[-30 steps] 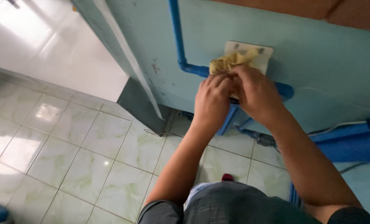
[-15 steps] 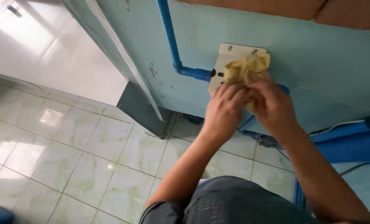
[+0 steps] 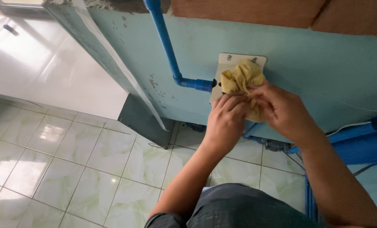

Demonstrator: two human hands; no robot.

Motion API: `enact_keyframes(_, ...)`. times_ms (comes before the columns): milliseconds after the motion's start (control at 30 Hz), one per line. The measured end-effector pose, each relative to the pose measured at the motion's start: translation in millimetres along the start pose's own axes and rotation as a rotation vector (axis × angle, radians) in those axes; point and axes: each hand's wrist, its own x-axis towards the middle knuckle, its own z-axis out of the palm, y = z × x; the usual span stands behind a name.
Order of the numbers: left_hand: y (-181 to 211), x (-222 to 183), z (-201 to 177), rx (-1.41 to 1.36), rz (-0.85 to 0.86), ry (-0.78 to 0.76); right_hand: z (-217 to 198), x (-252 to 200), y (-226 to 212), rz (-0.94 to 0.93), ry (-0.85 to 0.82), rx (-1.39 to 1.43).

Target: Cleaning and wiping down water filtration or purification equipment with a cloth.

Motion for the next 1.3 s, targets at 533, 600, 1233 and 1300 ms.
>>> enact_keyframes(533,-41,34,-1,0.185,-0.113,-0.011,26,41,3,-0.174,-0.008,0.151)
enact_keyframes(600,-38,20,-17,0.076,-0.067,-0.073,19,21,-9,0.072,-0.049,0.059)
enact_keyframes(1233,-36,25,-22,-0.071,0.006,-0.120,18,0,-4,-0.018,0.101,0.016)
enact_keyframes(1300,-21,27,-27,0.073,-0.107,-0.203,19,-7,-6,-0.221,0.200,-0.083)
